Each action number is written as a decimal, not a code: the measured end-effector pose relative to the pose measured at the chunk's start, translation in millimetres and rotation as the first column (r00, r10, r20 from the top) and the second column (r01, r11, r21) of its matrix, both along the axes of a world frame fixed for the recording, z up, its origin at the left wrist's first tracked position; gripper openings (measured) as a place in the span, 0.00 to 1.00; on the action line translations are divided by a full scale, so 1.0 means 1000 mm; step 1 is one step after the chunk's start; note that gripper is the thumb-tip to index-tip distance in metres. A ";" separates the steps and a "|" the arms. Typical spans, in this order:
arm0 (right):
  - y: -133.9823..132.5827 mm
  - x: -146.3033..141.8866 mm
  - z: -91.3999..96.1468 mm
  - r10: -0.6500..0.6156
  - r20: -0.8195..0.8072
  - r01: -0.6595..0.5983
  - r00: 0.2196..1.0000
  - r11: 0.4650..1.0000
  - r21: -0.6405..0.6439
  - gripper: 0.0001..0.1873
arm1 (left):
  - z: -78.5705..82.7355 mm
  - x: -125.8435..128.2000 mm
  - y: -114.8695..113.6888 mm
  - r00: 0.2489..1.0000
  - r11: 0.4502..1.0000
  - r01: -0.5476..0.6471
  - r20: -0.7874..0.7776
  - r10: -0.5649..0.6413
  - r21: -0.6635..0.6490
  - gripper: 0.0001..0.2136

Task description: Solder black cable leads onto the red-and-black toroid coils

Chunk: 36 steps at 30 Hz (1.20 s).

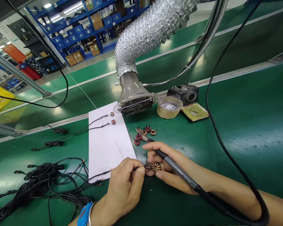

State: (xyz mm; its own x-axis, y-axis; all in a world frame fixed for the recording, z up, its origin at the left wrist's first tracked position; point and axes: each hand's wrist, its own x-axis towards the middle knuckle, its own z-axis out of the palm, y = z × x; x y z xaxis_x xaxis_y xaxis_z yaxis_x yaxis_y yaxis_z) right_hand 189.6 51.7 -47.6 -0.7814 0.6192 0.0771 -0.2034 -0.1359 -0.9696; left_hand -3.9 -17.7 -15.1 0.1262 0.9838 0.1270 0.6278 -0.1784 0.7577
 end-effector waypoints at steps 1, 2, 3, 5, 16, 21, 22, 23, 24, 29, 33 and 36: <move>-0.001 -0.001 0.000 -0.031 -0.006 0.031 1.000 1.000 0.006 0.30 | 0.000 0.000 0.000 1.000 1.000 -0.003 -0.010 0.003 0.007 0.07; -0.002 -0.002 0.000 -0.071 -0.007 0.071 0.997 0.997 0.025 0.29 | 0.000 0.001 0.000 1.000 1.000 -0.006 -0.020 0.006 0.013 0.07; -0.002 -0.003 0.000 -0.117 0.001 0.117 0.993 0.991 0.060 0.26 | 0.000 0.001 0.000 1.000 1.000 -0.005 -0.031 0.006 0.018 0.07; -0.003 -0.004 0.000 -0.211 0.026 0.202 0.977 0.961 0.188 0.21 | 0.000 0.002 0.000 0.999 1.000 0.007 -0.052 -0.006 0.027 0.07; -0.004 -0.003 0.007 -0.354 -0.025 0.271 0.935 0.667 0.694 0.21 | -0.001 0.002 0.004 0.999 0.999 0.017 -0.027 -0.017 -0.034 0.08; -0.003 -0.005 0.005 -0.432 -0.099 0.334 0.896 0.512 0.791 0.18 | 0.002 0.003 0.007 0.998 0.982 -0.023 0.051 0.033 -0.186 0.10; -0.002 -0.006 0.005 -0.434 -0.123 0.347 0.892 0.485 0.803 0.17 | 0.003 0.003 0.007 0.996 0.975 -0.026 0.074 0.043 -0.219 0.10; -0.002 -0.006 0.005 -0.426 -0.147 0.355 0.893 0.465 0.811 0.17 | 0.003 0.003 0.007 0.993 0.967 -0.027 0.100 0.054 -0.252 0.10; -0.001 -0.006 0.005 -0.412 -0.170 0.361 0.895 0.447 0.818 0.17 | 0.002 0.002 0.008 0.989 0.958 -0.026 0.130 0.066 -0.284 0.11; 0.001 -0.004 0.005 -0.382 -0.205 0.357 0.901 0.387 0.850 0.18 | -0.002 0.001 0.007 0.968 0.930 0.021 0.241 0.073 -0.367 0.12; 0.002 -0.002 0.004 -0.384 -0.203 0.356 0.901 0.383 0.853 0.18 | 0.003 0.002 0.008 0.976 0.943 0.040 0.214 0.033 -0.330 0.16; -0.002 0.003 0.002 -0.404 -0.185 0.349 0.896 0.382 0.856 0.20 | 0.027 -0.004 0.004 1.000 0.987 -0.022 0.011 0.024 -0.159 0.15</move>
